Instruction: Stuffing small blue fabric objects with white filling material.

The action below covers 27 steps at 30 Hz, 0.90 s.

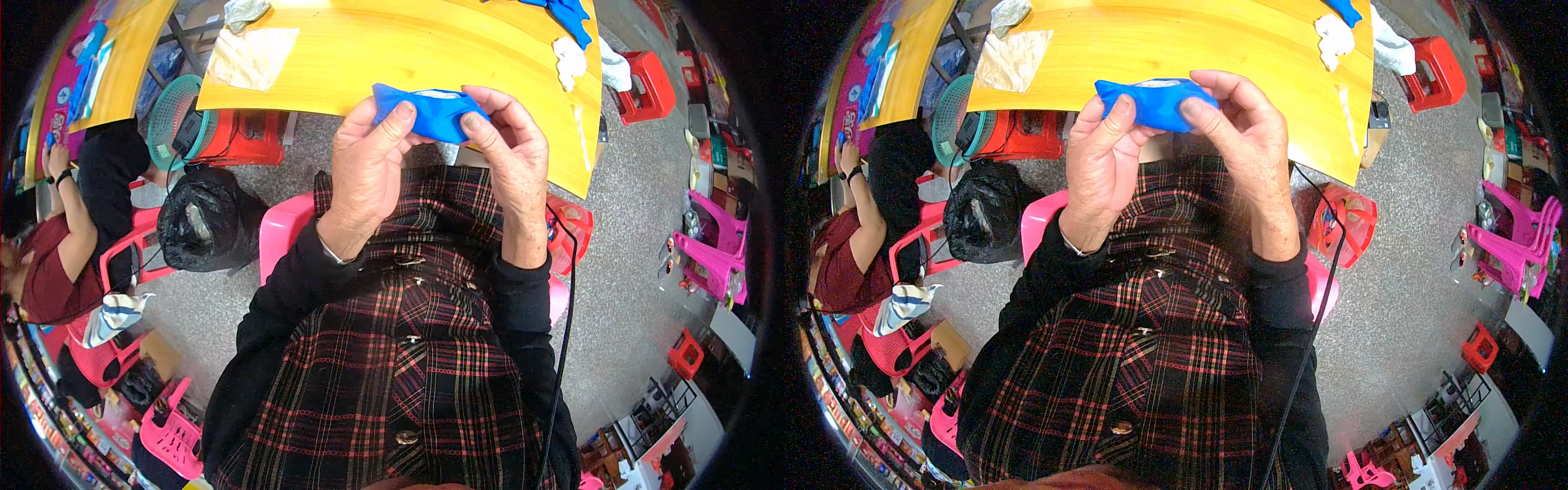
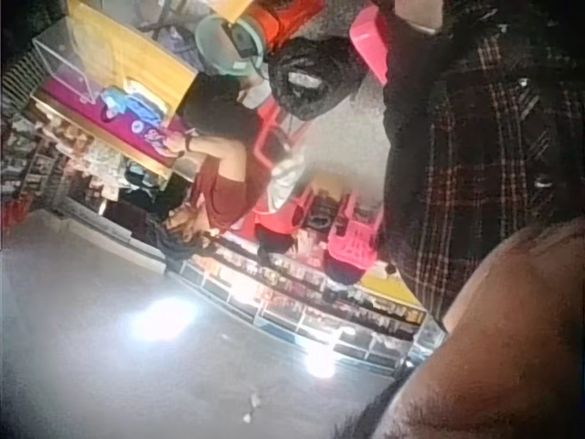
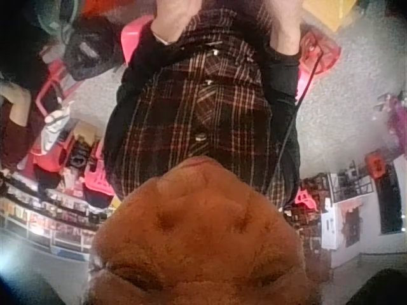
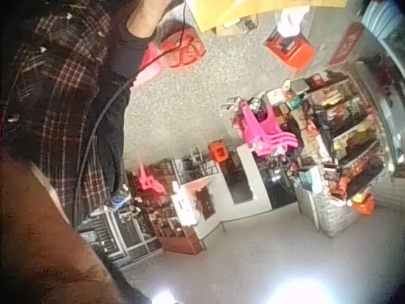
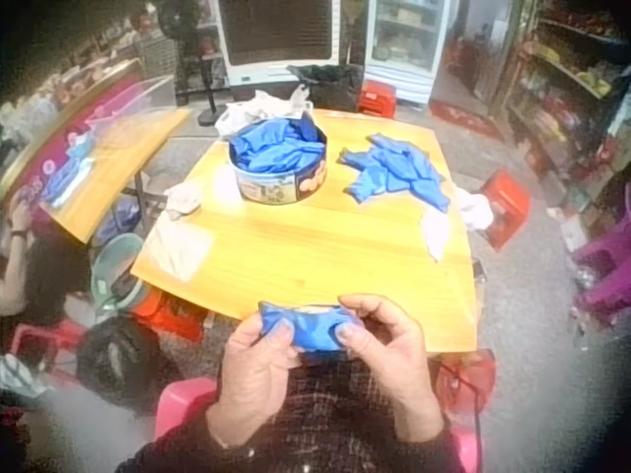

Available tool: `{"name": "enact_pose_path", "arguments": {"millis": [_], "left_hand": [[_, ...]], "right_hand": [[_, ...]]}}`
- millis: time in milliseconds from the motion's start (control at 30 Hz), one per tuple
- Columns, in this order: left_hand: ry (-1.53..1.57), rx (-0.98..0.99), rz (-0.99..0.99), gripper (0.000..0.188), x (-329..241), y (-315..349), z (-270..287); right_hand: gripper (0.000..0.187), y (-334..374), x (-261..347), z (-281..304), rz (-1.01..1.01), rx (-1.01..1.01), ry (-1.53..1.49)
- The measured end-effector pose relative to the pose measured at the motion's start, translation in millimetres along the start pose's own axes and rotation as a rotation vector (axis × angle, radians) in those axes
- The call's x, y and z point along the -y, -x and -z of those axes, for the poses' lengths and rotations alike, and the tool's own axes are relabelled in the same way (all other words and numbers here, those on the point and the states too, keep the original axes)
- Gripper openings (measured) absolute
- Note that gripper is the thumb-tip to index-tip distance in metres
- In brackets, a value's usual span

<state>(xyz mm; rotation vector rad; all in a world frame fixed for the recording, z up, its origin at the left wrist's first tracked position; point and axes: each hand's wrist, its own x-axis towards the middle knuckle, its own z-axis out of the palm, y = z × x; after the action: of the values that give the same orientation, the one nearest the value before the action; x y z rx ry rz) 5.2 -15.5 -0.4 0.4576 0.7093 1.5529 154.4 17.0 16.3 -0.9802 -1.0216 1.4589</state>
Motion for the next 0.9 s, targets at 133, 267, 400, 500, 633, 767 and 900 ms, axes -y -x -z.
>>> {"name": "enact_pose_path", "arguments": {"millis": [133, 267, 400, 500, 633, 767, 900], "left_hand": [[-0.066, -0.022, 0.034, 0.022, -4, 0, 1], [-0.163, 0.022, 0.101, 0.021, -8, -4, 3], [-0.262, 0.023, 0.004, 0.020, -10, -5, 6], [-0.180, 0.006, 0.048, 0.019, -11, -6, 5], [-0.166, 0.010, 0.087, 0.022, -16, -4, 3], [-0.231, 0.076, 0.123, 0.023, -14, -1, 0], [-0.272, 0.089, 0.119, 0.022, -12, 1, 12]], "right_hand": [[0.025, 3, -5, 11, -0.075, 0.057, 0.085], [0.022, 5, -6, 13, -0.010, 0.070, 0.150], [0.022, 3, -12, 11, 0.008, 0.035, 0.057], [0.026, 3, -11, 7, -0.031, 0.043, -0.013], [0.027, 4, -7, 10, -0.077, 0.103, 0.062], [0.028, 6, -7, 13, -0.039, 0.080, 0.100], [0.026, 6, -11, 11, 0.002, 0.089, 0.058]]}}
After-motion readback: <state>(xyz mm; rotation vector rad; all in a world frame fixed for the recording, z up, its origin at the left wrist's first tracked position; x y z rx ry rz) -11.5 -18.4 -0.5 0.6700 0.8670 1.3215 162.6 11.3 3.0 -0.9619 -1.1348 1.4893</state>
